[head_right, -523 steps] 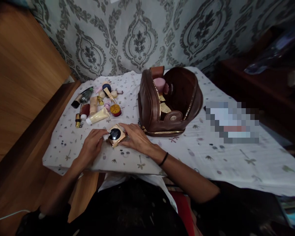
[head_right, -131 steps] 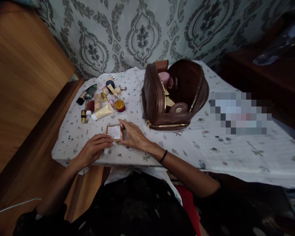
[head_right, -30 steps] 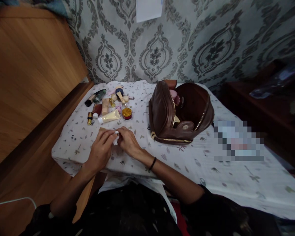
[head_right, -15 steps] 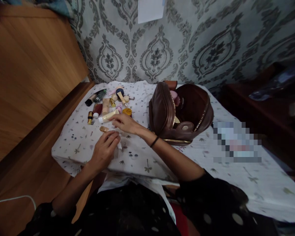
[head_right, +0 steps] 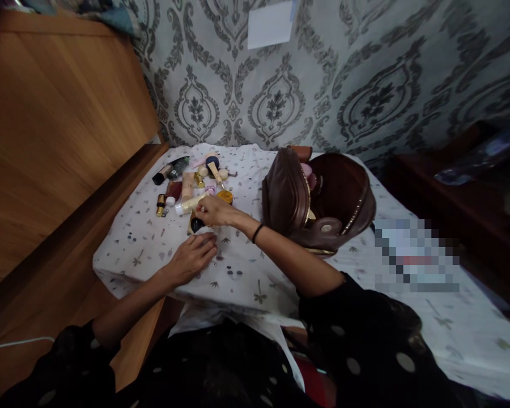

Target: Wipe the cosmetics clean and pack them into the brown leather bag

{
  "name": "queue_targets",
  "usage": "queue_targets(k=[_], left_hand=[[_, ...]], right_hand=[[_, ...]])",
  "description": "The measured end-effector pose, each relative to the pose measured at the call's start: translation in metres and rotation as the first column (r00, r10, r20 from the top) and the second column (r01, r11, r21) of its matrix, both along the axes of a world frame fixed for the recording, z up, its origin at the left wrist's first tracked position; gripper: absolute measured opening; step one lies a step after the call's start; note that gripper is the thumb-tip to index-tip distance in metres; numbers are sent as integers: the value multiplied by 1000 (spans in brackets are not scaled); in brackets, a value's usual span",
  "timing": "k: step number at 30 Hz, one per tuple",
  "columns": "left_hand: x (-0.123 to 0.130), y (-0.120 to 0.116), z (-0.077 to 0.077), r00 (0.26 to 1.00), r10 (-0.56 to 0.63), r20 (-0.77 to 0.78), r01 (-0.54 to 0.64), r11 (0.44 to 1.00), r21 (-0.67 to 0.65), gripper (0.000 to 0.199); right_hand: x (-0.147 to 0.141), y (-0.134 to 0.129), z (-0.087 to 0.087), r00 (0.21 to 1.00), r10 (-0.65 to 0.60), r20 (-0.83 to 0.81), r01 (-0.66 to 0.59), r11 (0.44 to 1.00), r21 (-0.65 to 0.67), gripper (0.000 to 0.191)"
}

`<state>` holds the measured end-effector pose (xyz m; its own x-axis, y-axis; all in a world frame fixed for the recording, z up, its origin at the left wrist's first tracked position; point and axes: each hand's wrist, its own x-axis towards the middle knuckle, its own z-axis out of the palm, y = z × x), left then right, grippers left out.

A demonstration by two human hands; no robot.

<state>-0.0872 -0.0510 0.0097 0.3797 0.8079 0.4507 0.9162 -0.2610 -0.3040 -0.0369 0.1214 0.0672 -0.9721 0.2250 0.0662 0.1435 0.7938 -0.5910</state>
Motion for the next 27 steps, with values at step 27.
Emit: queue_targets(k=[27], left_hand=[[9, 9, 17, -251, -59, 966, -214, 977, 4, 28]], right_hand=[[69, -18, -33, 867, -388, -313, -22, 597, -802, 39]])
